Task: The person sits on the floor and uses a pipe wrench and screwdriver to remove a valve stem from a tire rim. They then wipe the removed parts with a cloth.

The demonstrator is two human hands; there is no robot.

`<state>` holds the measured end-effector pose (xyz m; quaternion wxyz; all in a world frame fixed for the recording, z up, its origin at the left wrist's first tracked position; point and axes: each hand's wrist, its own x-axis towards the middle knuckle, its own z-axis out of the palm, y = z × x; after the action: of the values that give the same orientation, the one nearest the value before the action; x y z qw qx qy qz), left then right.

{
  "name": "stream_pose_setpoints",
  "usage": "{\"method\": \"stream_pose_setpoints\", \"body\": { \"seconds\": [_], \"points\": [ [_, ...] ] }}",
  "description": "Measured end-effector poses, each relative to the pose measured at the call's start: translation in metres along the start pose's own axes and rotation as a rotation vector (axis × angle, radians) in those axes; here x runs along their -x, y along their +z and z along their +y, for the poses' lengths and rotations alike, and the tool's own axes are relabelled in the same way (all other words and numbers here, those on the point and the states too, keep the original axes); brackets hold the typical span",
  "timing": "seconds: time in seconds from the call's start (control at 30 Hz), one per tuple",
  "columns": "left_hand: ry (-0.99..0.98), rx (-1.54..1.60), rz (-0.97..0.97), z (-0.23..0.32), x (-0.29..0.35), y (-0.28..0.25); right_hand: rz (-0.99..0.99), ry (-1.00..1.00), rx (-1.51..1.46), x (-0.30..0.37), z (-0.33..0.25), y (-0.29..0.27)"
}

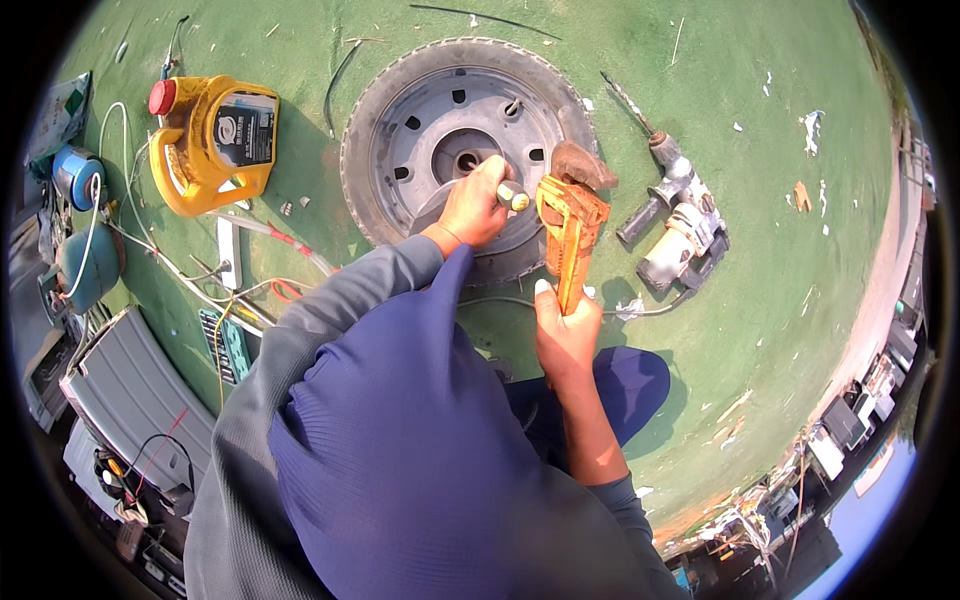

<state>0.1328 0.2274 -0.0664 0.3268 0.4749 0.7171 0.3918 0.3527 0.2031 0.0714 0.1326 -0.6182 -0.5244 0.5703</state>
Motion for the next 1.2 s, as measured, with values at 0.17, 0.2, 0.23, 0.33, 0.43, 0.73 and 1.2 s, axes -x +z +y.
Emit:
{"method": "stream_pose_setpoints", "body": {
  "seconds": [0.17,0.2,0.23,0.33,0.43,0.73,1.2],
  "points": [
    [0.047,0.016,-0.064,0.004,0.009,0.017,0.122,-0.179,-0.195,0.013,0.033,-0.022],
    [0.063,0.019,-0.065,0.006,0.008,0.017,0.108,-0.04,-0.125,0.0,0.055,-0.014],
    [0.066,0.015,-0.054,0.004,0.009,0.014,0.055,0.03,-0.014,-0.006,0.038,-0.008],
    [-0.004,0.021,-0.04,0.001,0.026,0.016,0.002,0.025,0.074,-0.006,0.022,-0.001],
    [0.057,0.023,-0.019,-0.001,0.01,0.011,0.04,-0.019,-0.078,-0.022,0.021,-0.017],
    [-0.238,0.497,0.267,0.007,-0.007,-0.07,0.08,0.092,-0.251,-0.017,-0.039,-0.044],
    [-0.147,0.617,-0.005,-0.005,-0.015,-0.115,0.052,0.153,-0.149,-0.033,-0.071,-0.026]
  ]
}}
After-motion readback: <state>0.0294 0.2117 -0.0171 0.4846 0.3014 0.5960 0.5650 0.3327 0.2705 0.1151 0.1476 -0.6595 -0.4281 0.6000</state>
